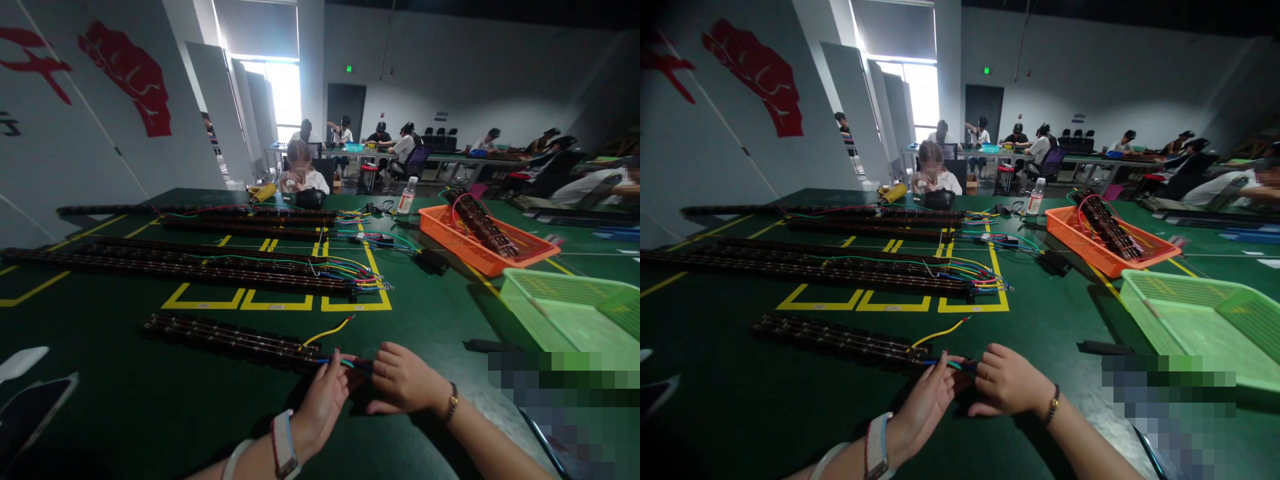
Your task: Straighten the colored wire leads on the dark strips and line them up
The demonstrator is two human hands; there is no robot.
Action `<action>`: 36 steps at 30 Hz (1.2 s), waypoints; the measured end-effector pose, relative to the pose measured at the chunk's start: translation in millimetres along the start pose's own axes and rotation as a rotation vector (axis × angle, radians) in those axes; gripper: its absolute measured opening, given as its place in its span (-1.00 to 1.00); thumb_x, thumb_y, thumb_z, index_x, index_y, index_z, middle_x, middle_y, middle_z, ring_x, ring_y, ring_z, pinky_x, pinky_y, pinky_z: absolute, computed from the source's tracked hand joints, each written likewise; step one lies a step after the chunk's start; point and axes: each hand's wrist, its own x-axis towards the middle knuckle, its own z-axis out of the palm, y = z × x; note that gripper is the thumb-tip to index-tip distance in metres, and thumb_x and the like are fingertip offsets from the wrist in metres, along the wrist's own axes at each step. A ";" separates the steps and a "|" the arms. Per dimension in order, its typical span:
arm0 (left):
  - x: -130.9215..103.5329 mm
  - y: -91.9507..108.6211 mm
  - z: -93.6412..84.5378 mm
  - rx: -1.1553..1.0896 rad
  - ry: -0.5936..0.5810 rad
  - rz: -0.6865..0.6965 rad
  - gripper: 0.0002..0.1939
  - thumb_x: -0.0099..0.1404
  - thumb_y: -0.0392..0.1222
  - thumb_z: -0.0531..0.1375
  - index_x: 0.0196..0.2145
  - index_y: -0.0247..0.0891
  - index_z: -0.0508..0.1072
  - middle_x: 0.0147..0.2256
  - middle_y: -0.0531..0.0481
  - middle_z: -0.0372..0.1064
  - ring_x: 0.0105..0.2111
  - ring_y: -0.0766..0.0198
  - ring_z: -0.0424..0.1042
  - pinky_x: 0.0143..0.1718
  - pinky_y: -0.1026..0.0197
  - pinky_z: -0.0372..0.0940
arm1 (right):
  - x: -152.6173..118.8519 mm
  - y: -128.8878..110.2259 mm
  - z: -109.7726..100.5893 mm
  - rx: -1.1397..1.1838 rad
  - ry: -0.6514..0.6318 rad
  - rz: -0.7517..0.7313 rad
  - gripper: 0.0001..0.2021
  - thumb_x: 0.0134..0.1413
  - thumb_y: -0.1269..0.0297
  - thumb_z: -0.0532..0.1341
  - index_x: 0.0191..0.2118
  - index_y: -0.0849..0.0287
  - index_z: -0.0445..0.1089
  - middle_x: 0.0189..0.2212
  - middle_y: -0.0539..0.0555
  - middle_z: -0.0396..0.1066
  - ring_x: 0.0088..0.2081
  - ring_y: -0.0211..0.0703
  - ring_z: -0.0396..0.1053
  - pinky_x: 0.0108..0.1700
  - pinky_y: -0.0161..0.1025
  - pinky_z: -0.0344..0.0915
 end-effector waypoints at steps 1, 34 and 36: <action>0.1 0.0 -0.2 -0.007 0.003 0.002 -0.66 0.24 0.06 0.15 -0.28 -0.32 0.45 -0.20 -0.20 0.46 -0.04 0.11 0.37 0.07 0.07 0.15 | 0.6 -0.1 0.0 -0.010 -0.026 -0.013 -0.64 0.17 0.00 0.09 -0.51 0.15 0.28 -0.57 0.00 0.25 -0.49 -0.23 0.12 -0.33 -0.19 0.09; -1.5 -3.7 -3.7 0.073 -0.005 0.000 -0.59 0.20 0.16 0.14 -0.32 -0.31 0.35 -0.31 -0.21 0.47 -0.26 0.13 0.45 -0.19 0.10 0.27 | -9.6 23.4 18.7 0.127 -0.007 0.431 -0.80 0.29 0.31 0.04 -0.15 0.22 0.38 -0.37 0.10 0.42 -0.35 -0.20 0.34 -0.30 -0.28 0.29; -1.8 -4.6 -3.2 0.067 0.015 -0.001 -0.58 0.16 0.18 0.17 -0.35 -0.29 0.33 -0.36 -0.15 0.46 -0.29 0.14 0.45 -0.22 0.13 0.28 | -6.3 26.0 22.9 0.088 0.031 0.457 -0.81 0.27 0.29 0.06 -0.18 0.21 0.40 -0.38 0.10 0.42 -0.36 -0.19 0.34 -0.29 -0.26 0.28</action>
